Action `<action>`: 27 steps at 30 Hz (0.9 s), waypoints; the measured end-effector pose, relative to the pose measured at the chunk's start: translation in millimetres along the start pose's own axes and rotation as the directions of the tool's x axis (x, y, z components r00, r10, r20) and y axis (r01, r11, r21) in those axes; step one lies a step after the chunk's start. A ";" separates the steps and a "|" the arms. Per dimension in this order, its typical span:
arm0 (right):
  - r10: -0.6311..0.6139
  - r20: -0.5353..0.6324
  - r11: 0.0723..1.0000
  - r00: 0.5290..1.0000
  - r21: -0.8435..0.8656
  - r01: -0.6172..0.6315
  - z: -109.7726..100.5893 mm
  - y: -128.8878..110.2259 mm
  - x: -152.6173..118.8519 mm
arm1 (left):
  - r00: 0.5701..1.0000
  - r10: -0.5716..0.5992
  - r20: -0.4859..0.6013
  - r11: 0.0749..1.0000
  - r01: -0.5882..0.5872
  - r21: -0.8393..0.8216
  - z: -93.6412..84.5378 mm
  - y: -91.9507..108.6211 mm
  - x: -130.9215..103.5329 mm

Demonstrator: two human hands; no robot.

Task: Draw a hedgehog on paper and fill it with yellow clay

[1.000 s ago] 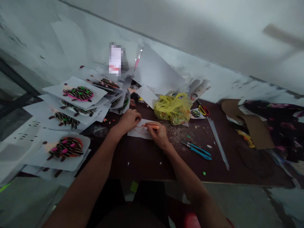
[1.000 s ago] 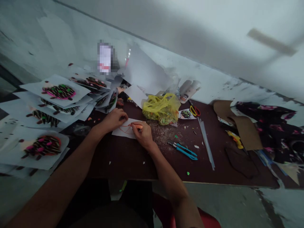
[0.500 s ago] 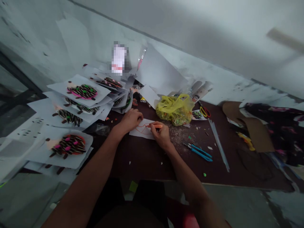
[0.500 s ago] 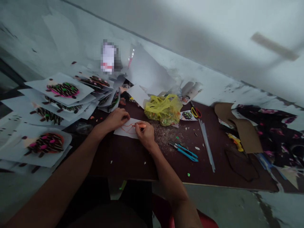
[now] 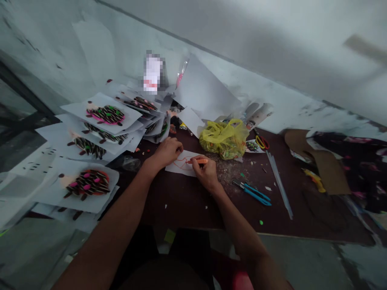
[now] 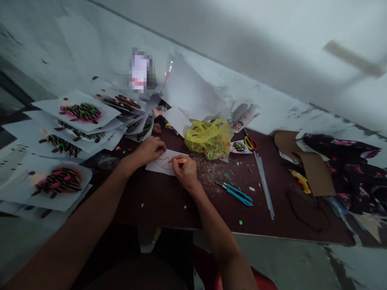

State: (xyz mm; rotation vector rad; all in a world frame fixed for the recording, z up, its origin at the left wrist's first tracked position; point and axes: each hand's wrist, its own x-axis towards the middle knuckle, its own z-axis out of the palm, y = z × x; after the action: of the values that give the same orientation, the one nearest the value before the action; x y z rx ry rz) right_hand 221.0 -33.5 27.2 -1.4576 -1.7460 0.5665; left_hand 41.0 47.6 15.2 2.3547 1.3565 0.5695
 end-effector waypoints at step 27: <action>0.054 0.018 0.961 0.998 0.271 -0.057 -0.5 -7.2 -1.1 | 0.999 -0.010 0.042 0.999 0.012 -0.044 -3.5 0.0 0.6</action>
State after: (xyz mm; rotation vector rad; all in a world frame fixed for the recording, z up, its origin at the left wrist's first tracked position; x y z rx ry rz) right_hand 217.1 -36.4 32.5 -1.3143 -1.5674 0.8108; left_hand 39.4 48.5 18.4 2.3102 1.3241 0.5389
